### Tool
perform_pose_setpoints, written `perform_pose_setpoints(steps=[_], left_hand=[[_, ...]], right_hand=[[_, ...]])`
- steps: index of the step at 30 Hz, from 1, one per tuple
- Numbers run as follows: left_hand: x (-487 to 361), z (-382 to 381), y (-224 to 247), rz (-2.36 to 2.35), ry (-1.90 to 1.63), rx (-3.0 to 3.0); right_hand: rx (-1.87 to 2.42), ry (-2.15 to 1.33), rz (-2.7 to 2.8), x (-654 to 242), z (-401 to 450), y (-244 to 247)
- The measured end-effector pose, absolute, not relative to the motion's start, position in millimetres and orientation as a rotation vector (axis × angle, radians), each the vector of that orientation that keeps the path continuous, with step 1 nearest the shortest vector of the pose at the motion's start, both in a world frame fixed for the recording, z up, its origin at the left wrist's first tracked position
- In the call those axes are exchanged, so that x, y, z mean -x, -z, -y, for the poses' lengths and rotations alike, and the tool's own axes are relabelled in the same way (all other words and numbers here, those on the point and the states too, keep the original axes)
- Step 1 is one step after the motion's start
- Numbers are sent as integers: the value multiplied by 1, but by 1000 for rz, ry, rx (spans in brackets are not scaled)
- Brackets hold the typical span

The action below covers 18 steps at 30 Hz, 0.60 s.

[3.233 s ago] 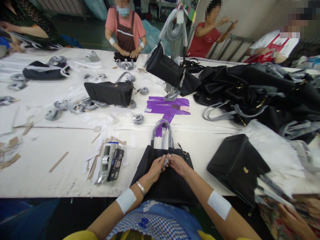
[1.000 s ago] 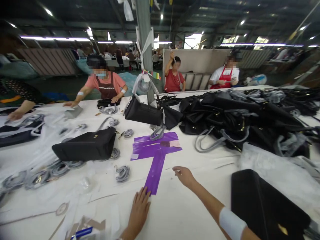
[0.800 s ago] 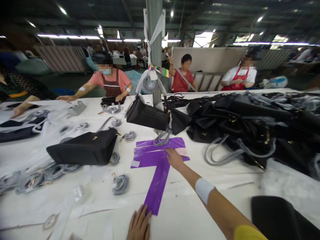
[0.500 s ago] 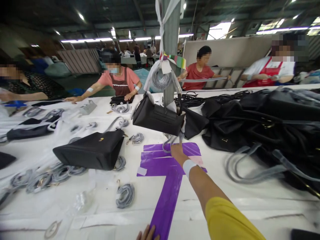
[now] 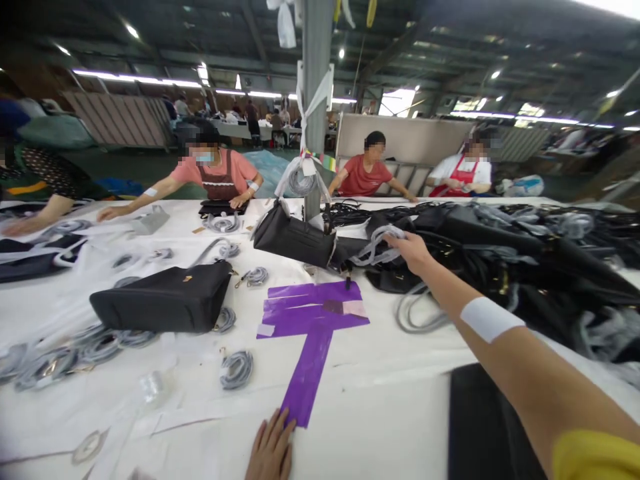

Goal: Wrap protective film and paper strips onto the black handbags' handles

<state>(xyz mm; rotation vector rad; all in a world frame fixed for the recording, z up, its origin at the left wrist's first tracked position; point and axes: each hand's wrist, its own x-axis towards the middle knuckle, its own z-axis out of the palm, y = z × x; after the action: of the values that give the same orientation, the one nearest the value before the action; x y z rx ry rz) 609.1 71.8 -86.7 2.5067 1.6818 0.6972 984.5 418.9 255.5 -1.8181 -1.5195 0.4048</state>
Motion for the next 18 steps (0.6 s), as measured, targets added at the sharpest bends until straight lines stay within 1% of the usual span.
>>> perform_pose_setpoints(steps=[3,6,8,11,14,16,18], left_hand=[[-608,-73,67,-1641,-673,-2291],[-614,-76,39,-1638,-748,-1853],[-621,-79,13,-1569,-845,-1548],[-636,-82,-34,-1379,-955,-1247],[-654,-78,-77,-1236,-1006,-1069],[-663,-70,-96,-1167,-907,-905],[-669,-59,-104,-1088,-745,-728]], right_hand=[[1571,-598,1531,-966,-377,-301],[1372,-710,1487,-942,-335,-337],[1245,-737,1437,-930,-309,-362],[1101,-838,1422,-915,-272,-392],[1076,-985,1381,-899,-236,-401],[1095,-1118,1280,-888,-213,-394],[1121,-1235,1173,-877,-190,-382]])
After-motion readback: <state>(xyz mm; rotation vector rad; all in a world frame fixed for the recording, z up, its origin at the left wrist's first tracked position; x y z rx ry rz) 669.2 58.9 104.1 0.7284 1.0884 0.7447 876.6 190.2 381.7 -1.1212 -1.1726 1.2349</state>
